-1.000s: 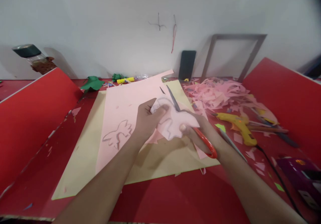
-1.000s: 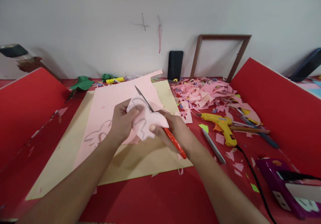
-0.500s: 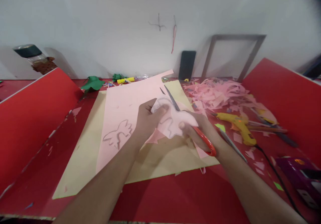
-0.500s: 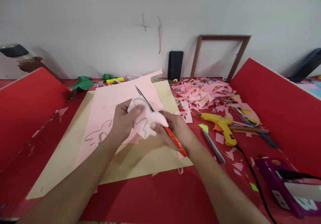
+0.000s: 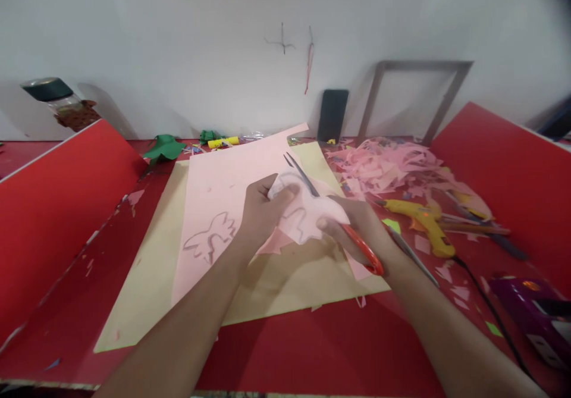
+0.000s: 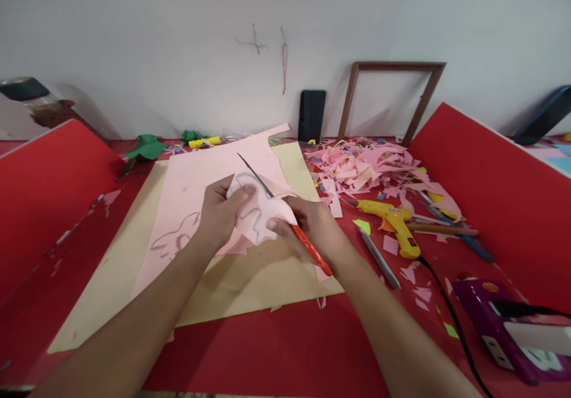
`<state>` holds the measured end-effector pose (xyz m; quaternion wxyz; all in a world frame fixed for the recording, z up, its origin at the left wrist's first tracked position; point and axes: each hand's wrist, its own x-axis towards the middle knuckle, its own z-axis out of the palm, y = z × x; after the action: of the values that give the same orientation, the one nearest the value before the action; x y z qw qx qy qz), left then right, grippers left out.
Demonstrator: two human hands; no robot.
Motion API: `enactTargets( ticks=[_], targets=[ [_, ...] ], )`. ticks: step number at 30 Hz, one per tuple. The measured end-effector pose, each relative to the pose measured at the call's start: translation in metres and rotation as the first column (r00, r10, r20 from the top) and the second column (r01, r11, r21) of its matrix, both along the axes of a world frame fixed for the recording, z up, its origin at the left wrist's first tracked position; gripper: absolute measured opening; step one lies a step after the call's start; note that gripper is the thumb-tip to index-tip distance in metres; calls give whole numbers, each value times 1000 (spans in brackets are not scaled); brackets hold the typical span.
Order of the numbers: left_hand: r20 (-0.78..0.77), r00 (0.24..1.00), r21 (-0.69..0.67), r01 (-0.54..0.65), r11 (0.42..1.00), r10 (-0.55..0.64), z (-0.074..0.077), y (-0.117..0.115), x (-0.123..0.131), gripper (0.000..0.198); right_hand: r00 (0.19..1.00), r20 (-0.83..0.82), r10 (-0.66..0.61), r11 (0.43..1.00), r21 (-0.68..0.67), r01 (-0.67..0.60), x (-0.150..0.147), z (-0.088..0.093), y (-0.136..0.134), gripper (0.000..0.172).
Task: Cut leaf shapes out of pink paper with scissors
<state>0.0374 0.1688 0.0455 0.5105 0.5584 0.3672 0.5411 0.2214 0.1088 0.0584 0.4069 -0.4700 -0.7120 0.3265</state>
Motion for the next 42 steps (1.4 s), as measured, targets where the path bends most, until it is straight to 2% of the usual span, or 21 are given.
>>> enactTargets(
  ticks=[5,10,15,23,32,42],
  targets=[
    [-21,1000,39,2,999,-1,-1,2,-3,36,1000,7,23,999,-41,-22,5,3,2,44],
    [-23,999,37,50,998,-49,-1,8,-9,29,999,9,47,985,-168,-44,7,8,0,43],
    [-41,995,7,90,996,-90,2,12,-12,26,997,-57,46,977,-205,-57,5,10,-3,42],
    [-115,986,-22,119,993,-121,8,13,-19,29,970,-200,140,963,-200,-181,7,0,0,47],
    [-133,981,-19,140,990,-141,4,14,-19,31,989,-119,84,982,-160,-102,-1,1,-3,47],
    [-157,977,-34,142,989,-146,7,14,-21,32,994,-109,-5,974,-225,-19,-4,-1,-6,45]
  ],
)
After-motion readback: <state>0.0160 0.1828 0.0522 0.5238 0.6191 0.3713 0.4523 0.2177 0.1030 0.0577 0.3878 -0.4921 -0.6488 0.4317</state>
